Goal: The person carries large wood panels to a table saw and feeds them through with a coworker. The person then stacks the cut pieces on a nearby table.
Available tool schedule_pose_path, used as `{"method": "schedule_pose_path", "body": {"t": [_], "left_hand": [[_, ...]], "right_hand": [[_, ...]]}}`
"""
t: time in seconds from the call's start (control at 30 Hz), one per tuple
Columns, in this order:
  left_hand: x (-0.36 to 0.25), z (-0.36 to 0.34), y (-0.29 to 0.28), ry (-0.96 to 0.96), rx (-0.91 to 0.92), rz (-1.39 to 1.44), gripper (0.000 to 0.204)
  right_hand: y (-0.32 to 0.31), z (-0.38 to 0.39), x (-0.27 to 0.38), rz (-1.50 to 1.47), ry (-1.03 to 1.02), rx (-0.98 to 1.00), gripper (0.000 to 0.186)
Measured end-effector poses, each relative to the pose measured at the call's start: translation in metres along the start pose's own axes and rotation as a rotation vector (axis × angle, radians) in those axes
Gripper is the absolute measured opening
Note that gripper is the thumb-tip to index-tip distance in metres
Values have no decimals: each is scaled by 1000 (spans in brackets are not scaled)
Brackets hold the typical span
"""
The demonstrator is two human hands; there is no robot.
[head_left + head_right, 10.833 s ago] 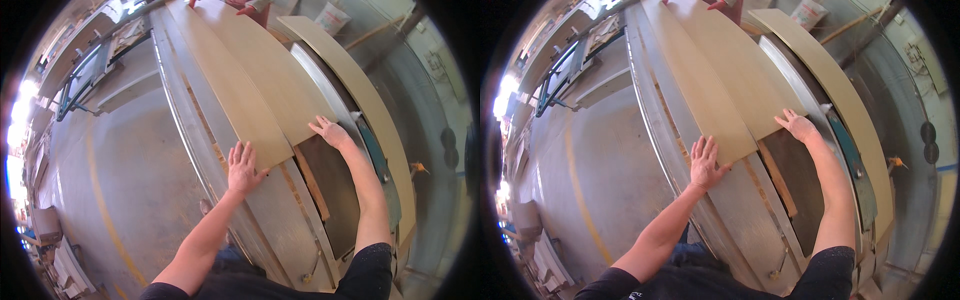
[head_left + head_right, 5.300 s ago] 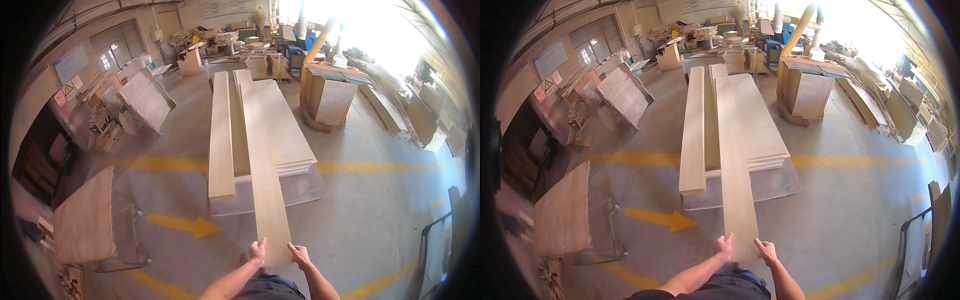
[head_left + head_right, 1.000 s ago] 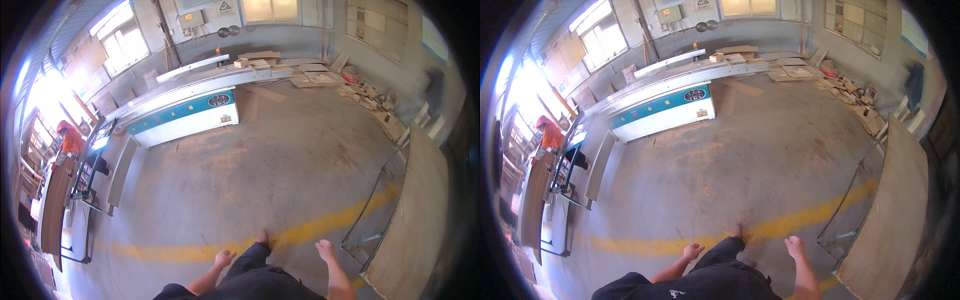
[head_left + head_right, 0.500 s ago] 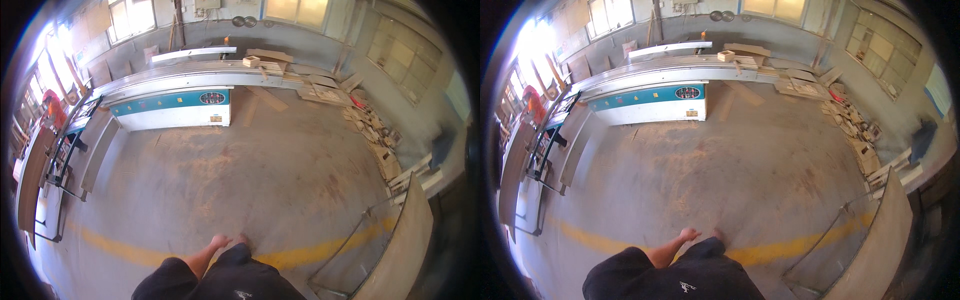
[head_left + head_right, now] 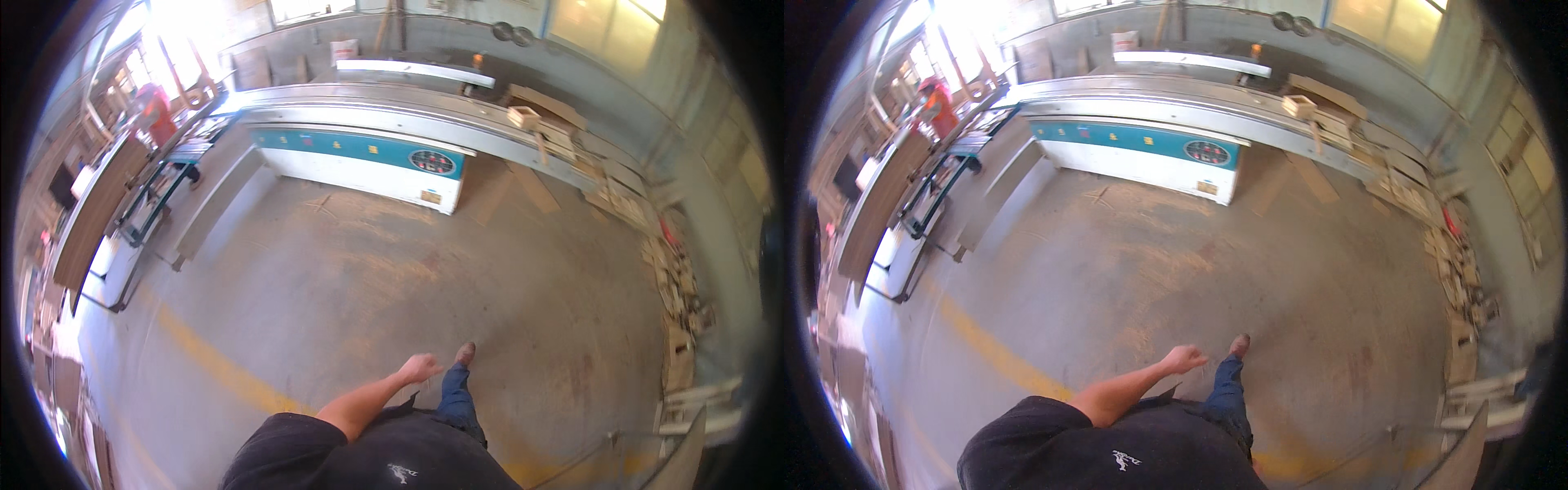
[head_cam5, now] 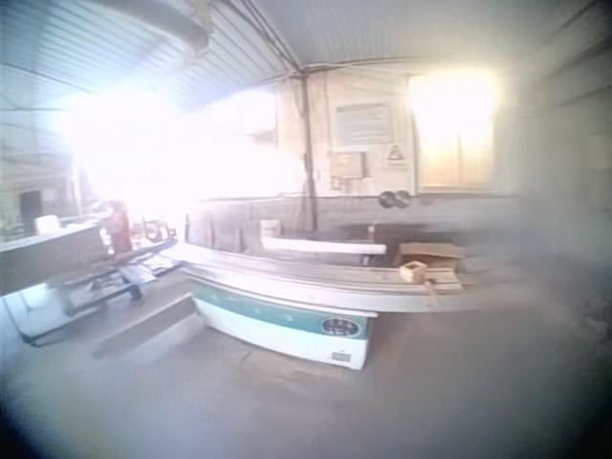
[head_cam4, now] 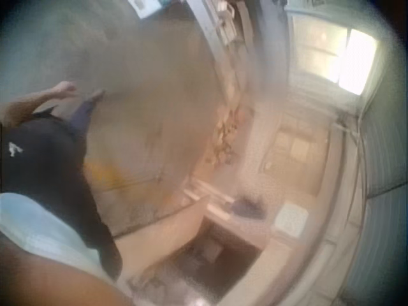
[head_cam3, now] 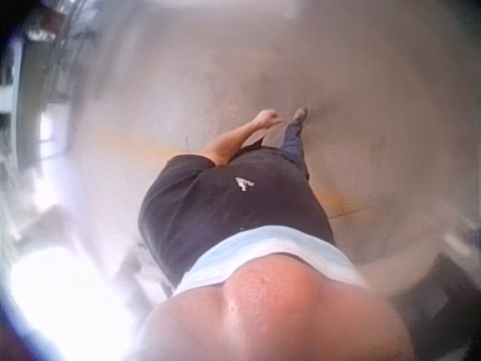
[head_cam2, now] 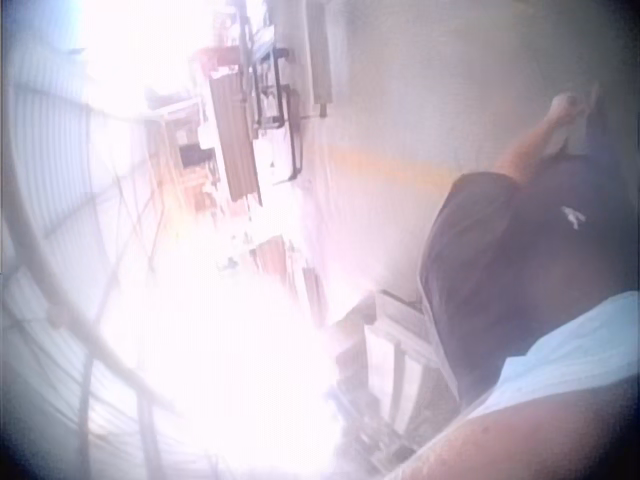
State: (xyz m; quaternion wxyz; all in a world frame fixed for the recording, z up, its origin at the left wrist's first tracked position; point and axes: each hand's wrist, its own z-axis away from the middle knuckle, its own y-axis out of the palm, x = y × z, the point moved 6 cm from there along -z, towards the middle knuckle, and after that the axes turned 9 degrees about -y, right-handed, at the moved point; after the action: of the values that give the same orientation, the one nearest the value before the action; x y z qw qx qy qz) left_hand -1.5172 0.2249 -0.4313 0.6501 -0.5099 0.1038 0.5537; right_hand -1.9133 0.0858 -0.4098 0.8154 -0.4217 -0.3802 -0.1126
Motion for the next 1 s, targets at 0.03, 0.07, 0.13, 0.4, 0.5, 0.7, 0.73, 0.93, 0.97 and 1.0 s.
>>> {"method": "schedule_pose_path", "body": {"t": [0.03, 0.07, 0.13, 0.4, 0.5, 0.7, 0.73, 0.93, 0.97, 1.0], "left_hand": [[44, 1, -7, -36, 1, -79, 60], [91, 6, -13, -77, 12, -155, 61], [150, 25, -28, -406, 133, -183, 60], [183, 142, -112, -1113, -650, 409, 51], [163, 124, -69, -1211, -787, 659, 47], [150, -2, 32, -1055, -549, 774, 47], [153, -33, 31, -993, -550, 959, 47], [141, -162, -136, -1122, -366, 591, 50], [152, -180, -167, -1117, -381, 614, 50], [162, -202, -200, -1109, -398, 635, 50]], "right_hand": [[14, -29, 16, 21, -36, 81, 32], [27, -58, 28, 40, -70, 157, 32], [36, -104, 17, 104, -76, 275, 32], [-21, -336, 18, 477, -210, 632, 32], [-28, -470, 95, 529, -214, 499, 42], [65, -621, 385, 221, -612, 364, 35], [77, -628, 417, 178, -621, 366, 36], [134, -636, 484, 218, -867, 626, 28], [135, -631, 487, 244, -860, 681, 25], [135, -634, 484, 196, -822, 728, 26]]}}
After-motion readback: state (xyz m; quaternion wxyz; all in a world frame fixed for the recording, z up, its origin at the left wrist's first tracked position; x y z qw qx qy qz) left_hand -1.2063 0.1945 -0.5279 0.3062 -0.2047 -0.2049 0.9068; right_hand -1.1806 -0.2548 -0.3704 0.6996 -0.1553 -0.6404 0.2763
